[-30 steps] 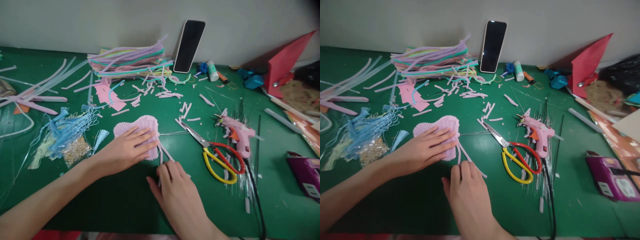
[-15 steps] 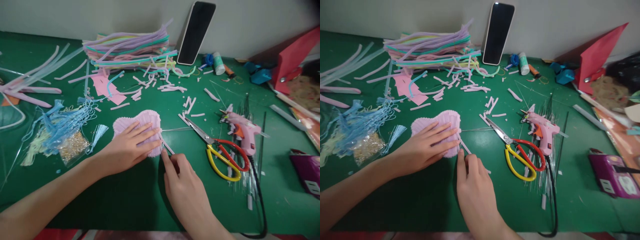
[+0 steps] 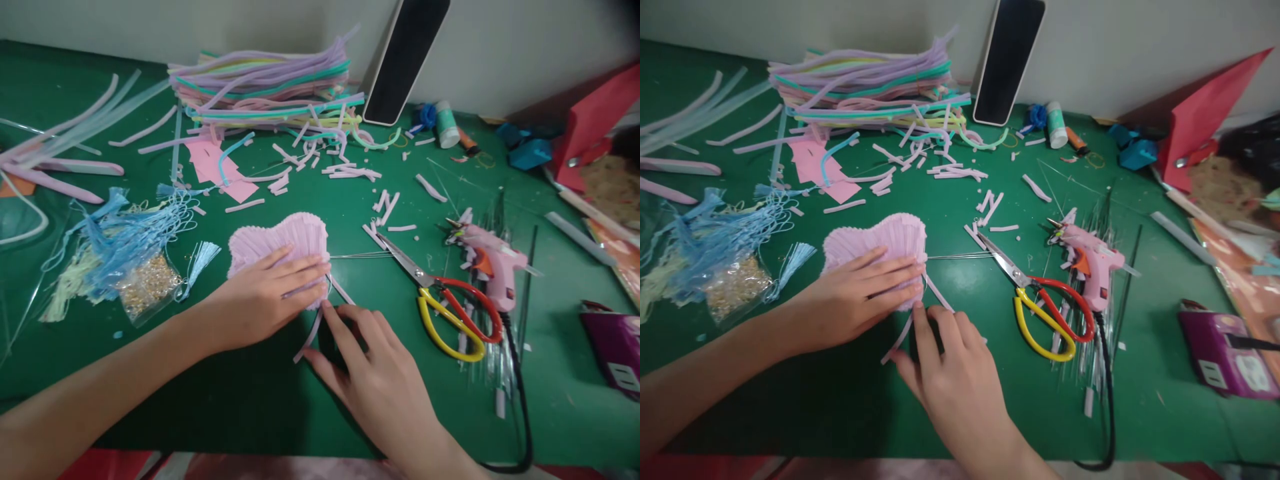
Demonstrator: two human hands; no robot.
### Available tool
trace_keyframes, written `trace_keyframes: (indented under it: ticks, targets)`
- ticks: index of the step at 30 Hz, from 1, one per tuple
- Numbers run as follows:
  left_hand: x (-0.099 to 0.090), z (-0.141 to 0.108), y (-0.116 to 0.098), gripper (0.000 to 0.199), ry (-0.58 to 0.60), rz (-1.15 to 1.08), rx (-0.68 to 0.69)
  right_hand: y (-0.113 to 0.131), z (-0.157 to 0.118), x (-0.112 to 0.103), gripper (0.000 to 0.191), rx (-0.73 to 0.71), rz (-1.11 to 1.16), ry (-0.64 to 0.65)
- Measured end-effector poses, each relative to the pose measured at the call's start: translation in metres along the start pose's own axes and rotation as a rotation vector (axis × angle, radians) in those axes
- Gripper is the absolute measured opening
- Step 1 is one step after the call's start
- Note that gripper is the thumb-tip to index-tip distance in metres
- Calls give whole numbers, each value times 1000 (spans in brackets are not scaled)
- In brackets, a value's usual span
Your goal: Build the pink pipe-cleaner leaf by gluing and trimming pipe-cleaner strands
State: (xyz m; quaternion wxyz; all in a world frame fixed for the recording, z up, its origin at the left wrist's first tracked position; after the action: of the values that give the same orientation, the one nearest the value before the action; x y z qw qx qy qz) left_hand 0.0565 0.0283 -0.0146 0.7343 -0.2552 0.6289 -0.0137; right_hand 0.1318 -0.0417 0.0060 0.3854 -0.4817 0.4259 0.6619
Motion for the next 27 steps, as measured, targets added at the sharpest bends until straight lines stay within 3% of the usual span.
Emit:
trace_keyframes:
  ticks: [4,11,15,20,24,27]
  targets:
    - [3,0,-2,42,23,-6,10,8,0,0,58,9,-3,-3]
    - [4,-1,-4,42,69,11,46,14,-2,-1,37,-5,5,-27]
    - [3,-2,-5,43,69,26,49,16,-2,0,44,-56,31,19]
    - [5,-4,-5,43,43,30,57,14,-7,-1,14,-4,62,1]
    - [7,-4,-4,46,49,28,56,8,-11,3,33,71,18,29]
    - [6,-3,-4,45,37,22,62,3,-9,2,36,133,-5,8]
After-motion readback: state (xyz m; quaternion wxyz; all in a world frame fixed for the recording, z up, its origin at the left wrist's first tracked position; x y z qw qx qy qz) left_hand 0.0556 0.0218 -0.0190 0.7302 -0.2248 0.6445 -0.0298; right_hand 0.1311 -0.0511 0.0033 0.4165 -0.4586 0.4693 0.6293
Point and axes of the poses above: each hand's wrist, its own z-axis towards the middle knuckle, its own x-axis out of the palm, y = z × x, the point moved 9 cm from there along z, towards the middle knuckle, and after that the axes turned 4 degrees about y, right-handed, at the moved point
